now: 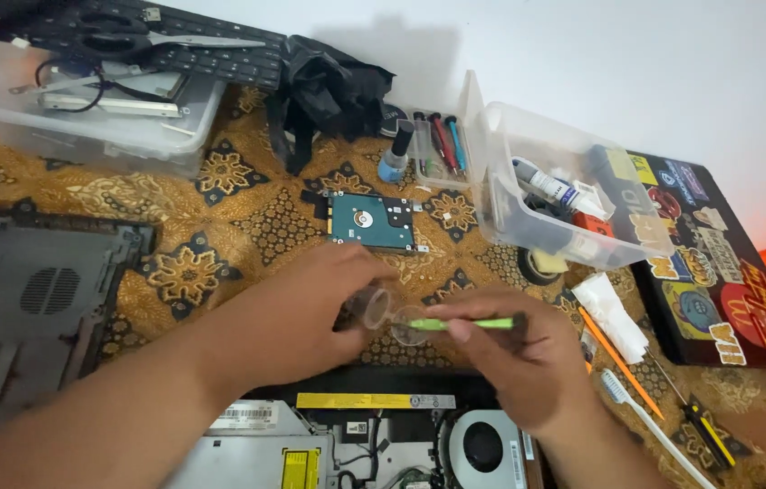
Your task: Repairing a laptop by unscrewing components and repositioning the internal cooling fan and motherboard.
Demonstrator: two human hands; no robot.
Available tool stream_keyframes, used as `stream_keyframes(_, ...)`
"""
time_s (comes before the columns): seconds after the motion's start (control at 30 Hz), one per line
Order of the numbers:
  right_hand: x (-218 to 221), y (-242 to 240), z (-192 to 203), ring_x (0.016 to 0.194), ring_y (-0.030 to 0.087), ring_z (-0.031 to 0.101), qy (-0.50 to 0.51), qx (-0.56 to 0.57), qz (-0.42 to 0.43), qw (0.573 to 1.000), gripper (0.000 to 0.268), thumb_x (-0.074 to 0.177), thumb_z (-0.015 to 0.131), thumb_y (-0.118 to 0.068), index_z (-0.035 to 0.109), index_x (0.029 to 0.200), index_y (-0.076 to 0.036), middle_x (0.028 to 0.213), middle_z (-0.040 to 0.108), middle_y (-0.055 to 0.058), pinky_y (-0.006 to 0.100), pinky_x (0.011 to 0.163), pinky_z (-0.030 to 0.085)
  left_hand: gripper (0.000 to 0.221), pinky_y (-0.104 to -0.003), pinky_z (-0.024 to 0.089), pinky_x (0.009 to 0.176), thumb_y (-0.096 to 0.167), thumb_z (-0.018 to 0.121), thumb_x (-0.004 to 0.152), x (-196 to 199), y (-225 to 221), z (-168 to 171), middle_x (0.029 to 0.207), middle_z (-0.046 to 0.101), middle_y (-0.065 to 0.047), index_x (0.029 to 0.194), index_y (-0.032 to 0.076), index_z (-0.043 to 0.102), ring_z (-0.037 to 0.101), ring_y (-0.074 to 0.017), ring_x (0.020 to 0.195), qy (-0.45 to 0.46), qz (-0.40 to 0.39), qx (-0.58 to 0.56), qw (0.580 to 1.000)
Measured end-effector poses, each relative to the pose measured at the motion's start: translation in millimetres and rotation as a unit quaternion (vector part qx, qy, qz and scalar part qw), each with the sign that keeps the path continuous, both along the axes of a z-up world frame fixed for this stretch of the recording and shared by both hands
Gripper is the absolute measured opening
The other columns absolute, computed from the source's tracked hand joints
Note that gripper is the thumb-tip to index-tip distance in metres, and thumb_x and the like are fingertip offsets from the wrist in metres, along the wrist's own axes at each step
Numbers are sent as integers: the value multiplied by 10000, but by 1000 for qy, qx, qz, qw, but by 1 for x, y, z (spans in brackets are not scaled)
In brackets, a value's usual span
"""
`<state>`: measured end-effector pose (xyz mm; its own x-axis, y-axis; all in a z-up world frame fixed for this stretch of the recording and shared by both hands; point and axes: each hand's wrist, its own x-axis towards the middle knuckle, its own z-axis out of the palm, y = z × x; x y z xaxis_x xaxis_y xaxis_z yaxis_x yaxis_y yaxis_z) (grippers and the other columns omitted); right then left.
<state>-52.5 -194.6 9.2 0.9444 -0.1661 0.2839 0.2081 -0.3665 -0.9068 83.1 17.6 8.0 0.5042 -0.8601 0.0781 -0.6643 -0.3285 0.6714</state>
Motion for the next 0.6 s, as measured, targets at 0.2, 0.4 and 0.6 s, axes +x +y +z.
stream_keyframes(0.2,-2,-9,-10,825,356,795,-54,202,-38,977,119,935,689,-50,710,988,54,980,792,266,371,695,624,359,-467,304,1013,369,799,802,-1,8,5,1116,688,-4,1119,203,759,548,-250,1156,-51,-21,-116,992)
stream_keyframes(0.4,-2,-9,-20,827,365,772,-57,211,-77,973,166,908,710,-87,703,960,70,953,767,278,440,745,698,266,-429,296,936,372,797,832,-2,11,4,1027,727,28,1055,227,793,577,-234,1086,-71,-29,-153,985)
stream_keyframes(0.6,-3,-5,-19,865,331,769,-45,204,-51,977,206,913,727,-140,741,971,58,963,784,252,403,770,685,188,-433,302,896,371,819,837,-1,11,2,975,753,59,959,228,811,581,-216,1036,-74,-27,-162,984)
